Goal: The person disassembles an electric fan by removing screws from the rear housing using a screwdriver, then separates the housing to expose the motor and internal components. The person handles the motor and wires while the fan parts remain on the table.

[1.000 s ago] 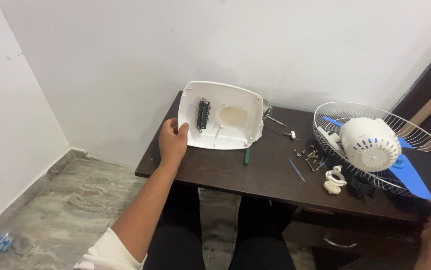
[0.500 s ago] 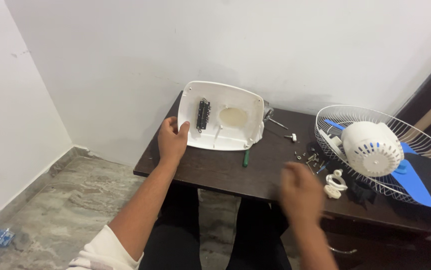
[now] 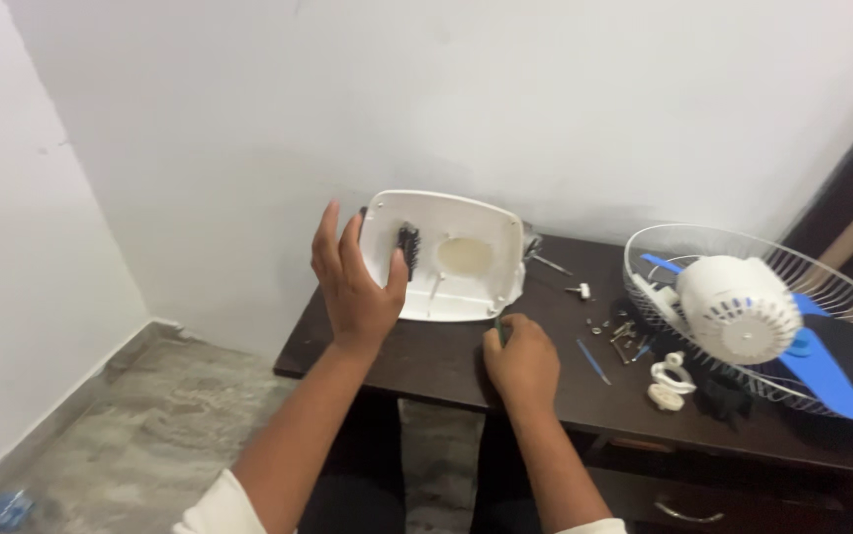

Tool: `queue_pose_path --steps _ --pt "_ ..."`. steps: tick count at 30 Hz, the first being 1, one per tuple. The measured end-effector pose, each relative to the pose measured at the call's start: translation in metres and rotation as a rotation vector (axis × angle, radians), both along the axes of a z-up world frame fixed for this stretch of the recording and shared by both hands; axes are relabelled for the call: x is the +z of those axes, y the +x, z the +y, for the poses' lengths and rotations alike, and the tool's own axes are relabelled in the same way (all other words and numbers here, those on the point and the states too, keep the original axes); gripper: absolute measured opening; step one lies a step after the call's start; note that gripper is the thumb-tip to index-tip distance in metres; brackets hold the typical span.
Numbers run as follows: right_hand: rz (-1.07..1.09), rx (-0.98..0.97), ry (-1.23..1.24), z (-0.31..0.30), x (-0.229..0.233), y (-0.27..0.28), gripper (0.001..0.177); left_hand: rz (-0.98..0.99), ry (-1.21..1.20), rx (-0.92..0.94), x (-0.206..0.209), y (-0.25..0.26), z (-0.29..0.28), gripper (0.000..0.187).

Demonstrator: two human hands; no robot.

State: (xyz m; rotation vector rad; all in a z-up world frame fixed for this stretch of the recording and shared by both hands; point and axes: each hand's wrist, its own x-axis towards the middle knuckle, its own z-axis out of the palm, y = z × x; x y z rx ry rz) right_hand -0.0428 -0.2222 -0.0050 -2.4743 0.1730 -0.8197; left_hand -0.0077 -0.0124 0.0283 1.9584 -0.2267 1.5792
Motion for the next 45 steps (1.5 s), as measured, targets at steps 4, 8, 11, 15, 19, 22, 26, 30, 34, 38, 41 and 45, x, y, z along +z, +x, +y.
queue_pose_path --steps 4,8,11,15,19,22,26,30,34,38,41,45 --pt "0.008 0.013 0.158 0.002 0.003 0.0 0.031 0.024 0.251 -0.142 0.056 0.025 0.003 0.072" --pt "-0.043 -0.017 0.324 0.001 0.006 -0.006 0.029 0.254 0.583 -0.136 0.092 0.054 0.004 0.09" --pt "-0.001 -0.037 0.379 -0.002 0.004 -0.004 0.028 0.67 0.669 -0.156 0.102 0.063 0.009 0.087" --pt "-0.076 0.359 0.422 -0.018 -0.012 0.007 0.026 0.666 0.591 -0.074 0.093 0.057 0.031 0.068" --pt "0.117 0.666 0.783 -0.03 -0.026 0.022 0.025 0.902 0.399 -0.015 0.083 0.051 0.054 0.049" --pt "0.138 0.719 0.863 -0.031 -0.027 0.026 0.022 1.075 0.168 -0.218 0.065 0.047 0.07 0.046" --pt "0.075 0.631 0.802 -0.027 -0.022 0.022 0.021 0.959 -0.214 -0.414 0.015 0.035 0.066 0.044" --pt "-0.07 0.533 0.902 -0.026 -0.018 0.018 0.022 0.795 -0.628 -0.55 -0.029 0.022 0.048 0.04" --pt "-0.132 0.448 0.788 -0.021 -0.015 0.013 0.022 0.648 -0.829 -0.626 -0.049 0.016 0.024 0.039" --pt "-0.276 0.402 0.589 -0.015 -0.009 -0.001 0.023 0.719 -0.792 -0.636 -0.051 0.017 0.017 0.038" --pt "-0.327 0.367 0.551 -0.01 -0.005 -0.01 0.022 0.711 -0.915 -0.785 -0.055 0.018 0.017 0.039" --pt "-0.294 0.445 0.502 -0.005 -0.001 -0.011 0.019 0.771 -1.228 -1.159 -0.056 0.022 0.02 0.04"
